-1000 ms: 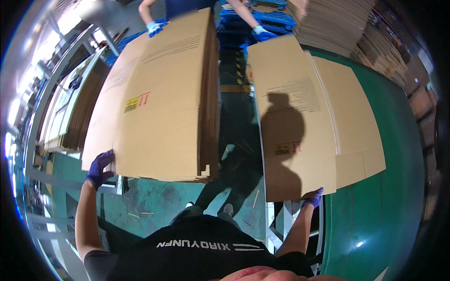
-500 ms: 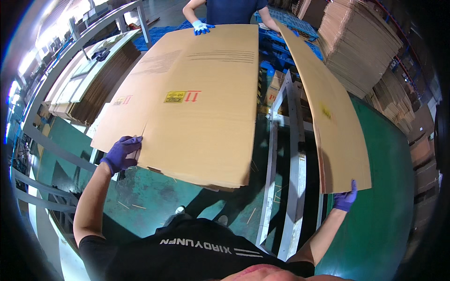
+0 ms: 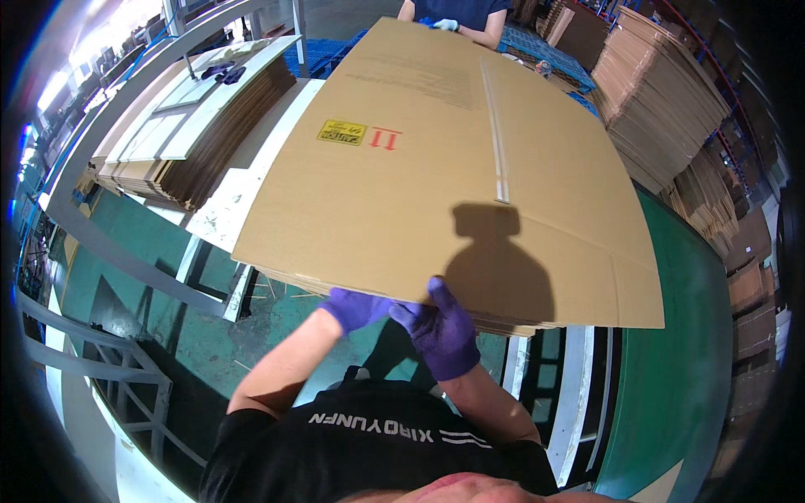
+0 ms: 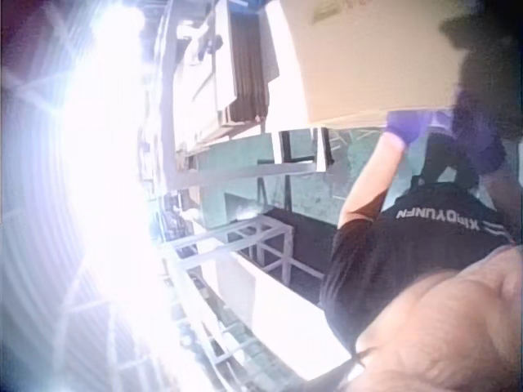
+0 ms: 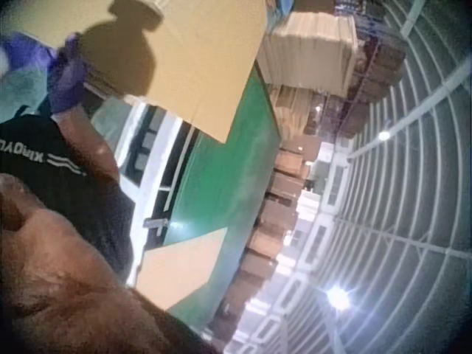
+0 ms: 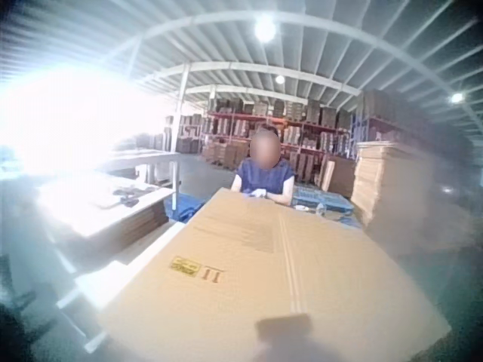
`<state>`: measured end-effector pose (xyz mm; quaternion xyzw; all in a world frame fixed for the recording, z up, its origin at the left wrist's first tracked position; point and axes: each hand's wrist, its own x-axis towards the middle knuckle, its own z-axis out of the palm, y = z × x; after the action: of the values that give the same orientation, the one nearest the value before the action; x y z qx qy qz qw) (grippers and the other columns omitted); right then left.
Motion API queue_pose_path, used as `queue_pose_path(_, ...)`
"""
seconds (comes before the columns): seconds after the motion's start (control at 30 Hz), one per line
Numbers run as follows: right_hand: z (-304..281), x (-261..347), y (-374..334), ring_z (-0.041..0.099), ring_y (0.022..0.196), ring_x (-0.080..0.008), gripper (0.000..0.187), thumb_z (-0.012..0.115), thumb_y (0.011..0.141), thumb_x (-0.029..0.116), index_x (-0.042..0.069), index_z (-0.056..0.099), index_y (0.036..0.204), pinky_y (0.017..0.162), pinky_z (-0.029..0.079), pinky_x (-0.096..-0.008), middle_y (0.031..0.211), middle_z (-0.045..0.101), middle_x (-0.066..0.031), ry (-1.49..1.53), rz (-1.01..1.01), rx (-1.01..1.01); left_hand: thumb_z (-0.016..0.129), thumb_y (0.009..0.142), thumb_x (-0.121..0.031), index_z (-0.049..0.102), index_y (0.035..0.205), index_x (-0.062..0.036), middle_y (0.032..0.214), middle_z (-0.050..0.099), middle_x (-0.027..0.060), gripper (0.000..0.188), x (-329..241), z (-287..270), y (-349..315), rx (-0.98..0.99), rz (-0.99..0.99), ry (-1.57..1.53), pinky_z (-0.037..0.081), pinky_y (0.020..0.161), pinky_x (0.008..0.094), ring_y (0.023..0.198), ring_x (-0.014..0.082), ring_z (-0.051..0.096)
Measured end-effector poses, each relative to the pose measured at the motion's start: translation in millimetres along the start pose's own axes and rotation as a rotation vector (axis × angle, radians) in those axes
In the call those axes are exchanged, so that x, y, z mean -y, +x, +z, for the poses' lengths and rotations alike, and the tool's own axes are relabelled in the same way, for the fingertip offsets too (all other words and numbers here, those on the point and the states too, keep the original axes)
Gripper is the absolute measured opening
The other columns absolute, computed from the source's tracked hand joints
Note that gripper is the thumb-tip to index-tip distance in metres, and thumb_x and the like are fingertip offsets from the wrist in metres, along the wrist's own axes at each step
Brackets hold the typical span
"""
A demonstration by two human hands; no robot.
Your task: The person folds flat cardboard boxes into their three-dimensional shape on a conveyor belt. They repeatedly pick up flat sheets, fold the side flaps, and then fold the top and bottom flaps to form the box structure before placing them on the belt.
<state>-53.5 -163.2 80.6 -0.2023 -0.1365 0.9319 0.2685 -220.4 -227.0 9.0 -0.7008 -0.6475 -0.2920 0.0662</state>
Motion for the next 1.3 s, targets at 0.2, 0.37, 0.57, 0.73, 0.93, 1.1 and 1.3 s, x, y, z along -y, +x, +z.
queue_pose_path(0.2,-1,-51,50,0.062,0.100,-0.0414,0.039,0.052,0.095,0.035,0.007,0.051,0.122,0.086,0.052,-0.0541,0.112,0.061,-0.0264,0.042,0.338,0.031,0.048,0.089,-0.021,0.057,0.109,-0.0086,0.104,0.059,0.0107,0.026,4,-28,-13,0.076,0.133,-0.129,0.046,0.075,0.0382,0.090,0.0261,0.058)
queue_pose_path(0.37,5,-54,50,0.068,0.086,-0.0332,0.051,0.052,0.092,0.049,0.003,0.055,0.115,0.072,0.057,-0.0458,0.103,0.066,-0.0232,-0.295,0.365,-0.132,0.061,0.078,-0.014,0.063,0.092,-0.0059,0.100,0.065,0.0120,0.017,1,-84,-69,-0.166,0.208,-0.075,0.050,0.076,0.0381,0.090,0.0302,0.063)
queue_pose_path(0.57,-13,-66,55,0.062,0.090,-0.0233,0.043,0.047,0.097,0.036,0.002,0.052,0.122,0.073,0.055,-0.0355,0.108,0.060,-0.0146,-0.612,0.008,-0.079,0.065,0.078,-0.022,0.062,0.115,-0.0043,0.124,0.057,0.0174,0.041,-15,-109,42,0.001,0.178,-0.254,0.039,0.101,0.0490,0.120,0.0373,0.050)
queue_pose_path(0.73,-31,-3,11,0.062,0.092,-0.0212,0.034,0.052,0.095,0.022,-0.002,0.057,0.118,0.082,0.051,-0.0332,0.107,0.064,-0.0149,-1.136,0.149,0.345,0.066,0.079,-0.031,0.064,0.108,-0.0114,0.128,0.053,0.0109,0.035,-23,-69,74,0.276,0.221,-0.151,0.033,0.105,0.0504,0.130,0.0334,0.040)
queue_pose_path(0.93,-70,169,-117,0.055,0.065,-0.0162,0.022,0.052,0.092,0.020,0.000,0.058,0.085,0.061,0.046,-0.0299,0.075,0.058,-0.0058,-1.109,-1.052,-0.388,0.067,0.079,-0.032,0.064,0.102,-0.0115,0.124,0.056,0.0080,0.031,0,-70,55,0.288,0.221,-0.089,0.033,0.106,0.0467,0.128,0.0307,0.044)
queue_pose_path(1.1,-158,330,-165,0.047,0.121,-0.0249,0.052,0.063,0.089,0.022,-0.002,0.045,0.131,0.100,0.040,-0.0396,0.136,0.047,-0.0145,-0.362,-1.385,-0.848,0.067,0.078,-0.036,0.065,0.099,-0.0107,0.122,0.059,0.0081,0.033,3,-65,49,0.243,0.181,-0.141,0.031,0.108,0.0464,0.127,0.0302,0.047)
queue_pose_path(1.3,-155,434,-166,0.060,0.095,-0.0225,0.033,0.070,0.082,0.007,-0.003,0.059,0.111,0.084,0.052,-0.0378,0.113,0.061,-0.0132,-0.855,-1.513,-1.052,0.067,0.079,-0.034,0.065,0.095,-0.0089,0.119,0.062,0.0098,0.030,8,-56,44,0.149,0.158,-0.217,0.031,0.108,0.0468,0.124,0.0313,0.050)
